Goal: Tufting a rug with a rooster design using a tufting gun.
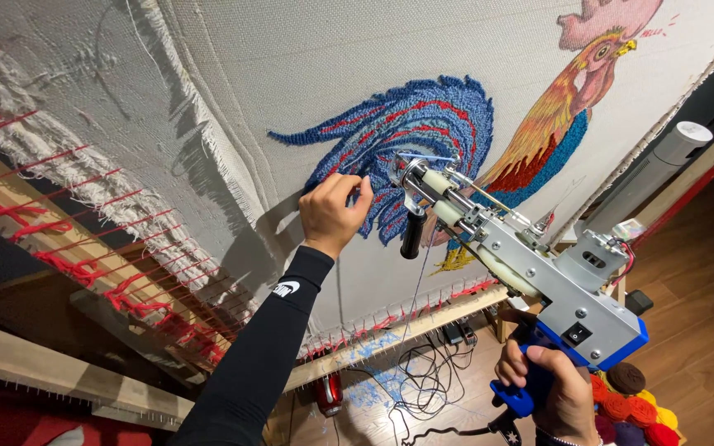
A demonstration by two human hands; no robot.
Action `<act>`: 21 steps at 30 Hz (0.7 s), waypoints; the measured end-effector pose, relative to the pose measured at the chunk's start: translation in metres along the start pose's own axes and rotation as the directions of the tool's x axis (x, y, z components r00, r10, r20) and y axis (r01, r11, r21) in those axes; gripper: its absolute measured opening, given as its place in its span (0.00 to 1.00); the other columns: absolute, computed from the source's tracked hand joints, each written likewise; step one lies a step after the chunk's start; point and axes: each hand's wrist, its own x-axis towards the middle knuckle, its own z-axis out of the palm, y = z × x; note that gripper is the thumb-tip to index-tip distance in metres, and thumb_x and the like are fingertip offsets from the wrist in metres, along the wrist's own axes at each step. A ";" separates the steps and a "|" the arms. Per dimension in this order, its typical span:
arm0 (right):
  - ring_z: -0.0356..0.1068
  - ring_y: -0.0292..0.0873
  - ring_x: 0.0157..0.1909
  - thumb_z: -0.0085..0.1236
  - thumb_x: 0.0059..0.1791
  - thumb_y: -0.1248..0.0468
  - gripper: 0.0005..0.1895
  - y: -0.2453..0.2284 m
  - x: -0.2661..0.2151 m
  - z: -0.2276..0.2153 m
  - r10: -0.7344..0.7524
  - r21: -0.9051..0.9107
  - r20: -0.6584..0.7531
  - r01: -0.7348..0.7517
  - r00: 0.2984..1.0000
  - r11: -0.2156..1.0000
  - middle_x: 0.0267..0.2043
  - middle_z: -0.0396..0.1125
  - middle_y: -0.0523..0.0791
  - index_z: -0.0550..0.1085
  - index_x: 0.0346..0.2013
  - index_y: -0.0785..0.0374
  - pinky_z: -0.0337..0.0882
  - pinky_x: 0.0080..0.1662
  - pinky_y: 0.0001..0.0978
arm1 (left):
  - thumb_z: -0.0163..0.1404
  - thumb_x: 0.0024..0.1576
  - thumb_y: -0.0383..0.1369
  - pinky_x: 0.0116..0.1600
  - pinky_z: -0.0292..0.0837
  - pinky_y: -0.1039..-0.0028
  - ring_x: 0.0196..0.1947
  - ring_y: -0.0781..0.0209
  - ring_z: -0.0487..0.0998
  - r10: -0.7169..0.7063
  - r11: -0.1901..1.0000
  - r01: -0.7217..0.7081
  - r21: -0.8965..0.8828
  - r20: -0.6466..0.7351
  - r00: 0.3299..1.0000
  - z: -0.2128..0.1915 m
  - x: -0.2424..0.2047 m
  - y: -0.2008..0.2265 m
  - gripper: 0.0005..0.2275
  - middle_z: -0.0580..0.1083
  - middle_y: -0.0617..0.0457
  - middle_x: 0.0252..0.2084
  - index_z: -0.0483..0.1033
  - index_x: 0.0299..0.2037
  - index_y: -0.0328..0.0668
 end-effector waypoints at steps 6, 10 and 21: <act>0.54 0.41 0.24 0.46 0.45 0.60 0.14 0.004 0.000 0.001 0.005 -0.005 -0.004 -0.005 1.000 1.000 0.22 0.51 0.45 0.60 0.23 0.68 0.59 0.33 0.37 | 0.56 0.56 0.30 0.35 0.73 0.70 0.29 0.56 0.79 -0.114 0.965 0.142 -0.222 0.133 0.985 0.012 -0.017 -0.002 0.03 0.77 0.53 0.33 0.80 0.35 0.41; 0.54 0.42 0.24 0.46 0.45 0.59 0.14 0.004 -0.001 -0.002 0.024 0.011 0.005 -0.024 1.000 1.000 0.21 0.51 0.45 0.60 0.23 0.68 0.59 0.32 0.38 | 0.57 0.54 0.31 0.42 0.76 0.70 0.36 0.57 0.80 -0.091 0.866 0.210 -0.455 0.270 0.959 0.037 -0.039 -0.014 0.05 0.77 0.51 0.41 0.79 0.35 0.37; 0.54 0.42 0.27 0.45 0.46 0.61 0.10 0.005 0.006 -0.006 -0.043 0.077 0.071 0.037 0.997 0.996 0.26 0.53 0.46 0.63 0.34 0.66 0.60 0.36 0.41 | 0.57 0.55 0.32 0.29 0.66 0.74 0.25 0.69 0.72 -0.164 0.248 0.826 -0.506 0.818 0.551 0.062 -0.042 0.021 0.12 0.76 0.55 0.30 0.78 0.48 0.40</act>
